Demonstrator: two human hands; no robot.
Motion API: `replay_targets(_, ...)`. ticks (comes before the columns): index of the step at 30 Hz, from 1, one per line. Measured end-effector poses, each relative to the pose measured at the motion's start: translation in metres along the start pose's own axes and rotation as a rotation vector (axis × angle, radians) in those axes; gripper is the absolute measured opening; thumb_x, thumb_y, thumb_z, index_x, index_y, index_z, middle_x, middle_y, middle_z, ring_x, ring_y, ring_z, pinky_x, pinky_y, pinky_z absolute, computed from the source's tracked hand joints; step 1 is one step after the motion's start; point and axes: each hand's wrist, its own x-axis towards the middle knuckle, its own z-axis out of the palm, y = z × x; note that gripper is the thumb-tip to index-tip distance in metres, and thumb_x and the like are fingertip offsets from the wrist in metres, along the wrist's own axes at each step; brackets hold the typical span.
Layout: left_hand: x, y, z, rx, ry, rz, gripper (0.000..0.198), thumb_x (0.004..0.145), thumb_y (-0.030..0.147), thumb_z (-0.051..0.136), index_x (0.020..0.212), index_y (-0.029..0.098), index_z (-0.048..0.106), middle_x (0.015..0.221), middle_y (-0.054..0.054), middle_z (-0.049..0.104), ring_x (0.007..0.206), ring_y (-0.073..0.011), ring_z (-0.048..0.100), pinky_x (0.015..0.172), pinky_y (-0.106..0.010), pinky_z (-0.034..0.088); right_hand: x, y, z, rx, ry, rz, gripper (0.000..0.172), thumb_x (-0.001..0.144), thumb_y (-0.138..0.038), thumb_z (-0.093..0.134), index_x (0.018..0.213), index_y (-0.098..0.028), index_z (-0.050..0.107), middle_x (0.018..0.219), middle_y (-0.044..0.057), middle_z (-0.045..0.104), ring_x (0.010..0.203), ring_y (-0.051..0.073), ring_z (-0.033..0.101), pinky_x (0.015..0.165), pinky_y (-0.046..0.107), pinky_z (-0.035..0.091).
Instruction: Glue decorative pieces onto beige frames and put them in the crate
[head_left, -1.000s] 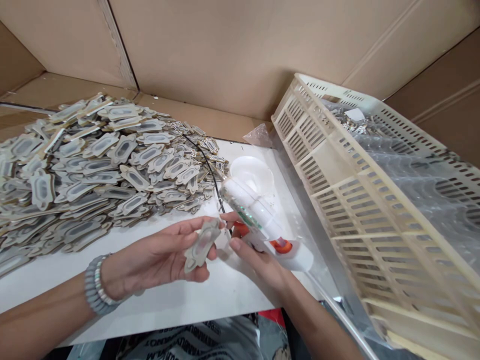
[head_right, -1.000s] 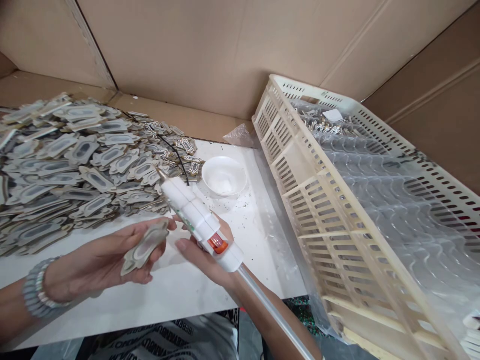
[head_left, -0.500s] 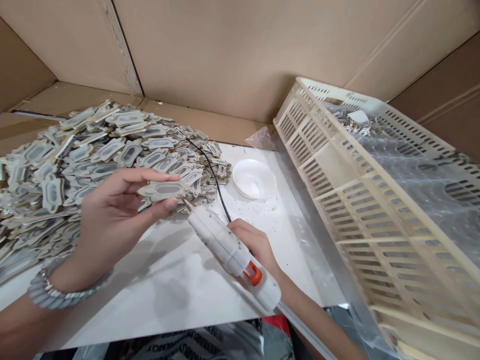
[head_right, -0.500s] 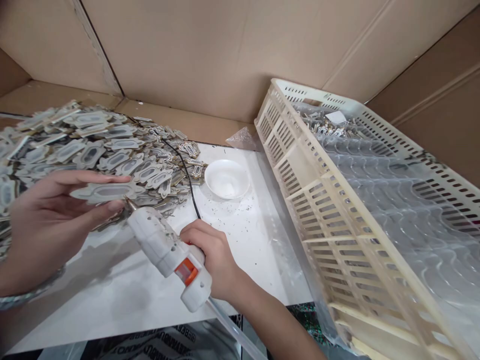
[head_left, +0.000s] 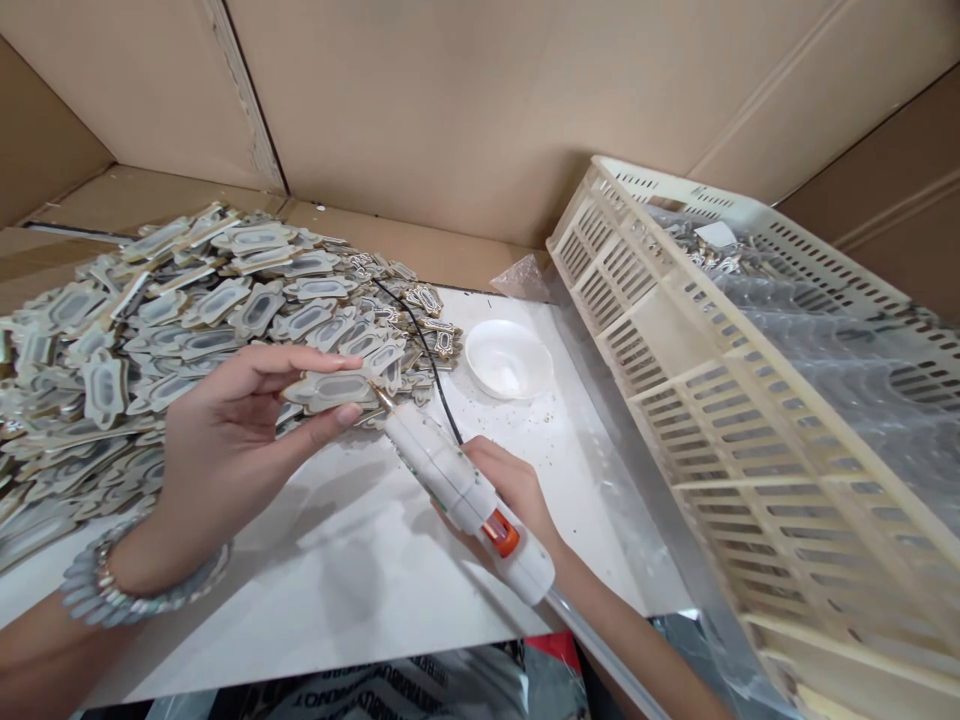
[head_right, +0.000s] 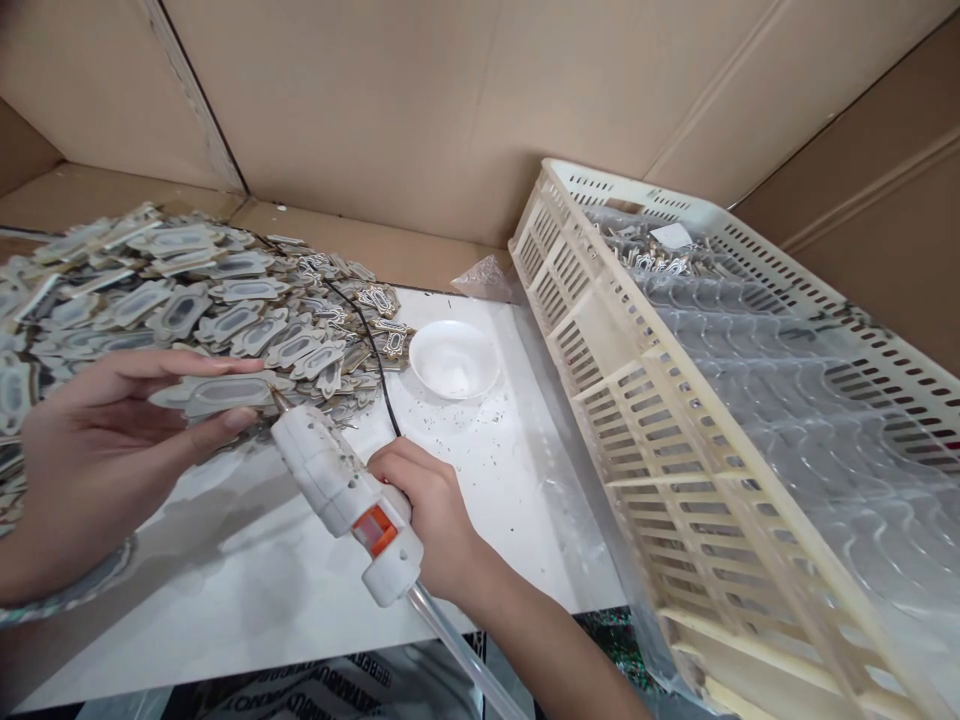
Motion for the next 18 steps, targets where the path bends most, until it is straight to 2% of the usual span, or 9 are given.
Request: replay_targets(18,0.0006,0.0004,0.0008,0.037,0.014,0.058,0.03,0.073,0.018,0.081,0.099,0.028,0.07,0.1,0.004,0.076,0.096,-0.0141,0.072,0.09,-0.029,0.063,-0.0007,-0.0005,0.0003,-0.014,-0.014,0.026,0.012,0.072,-0.009,0.063,0.074,-0.02,0.058,0.079,-0.001,0.057,0.067,0.012,0.055,0.06,0.023,0.04)
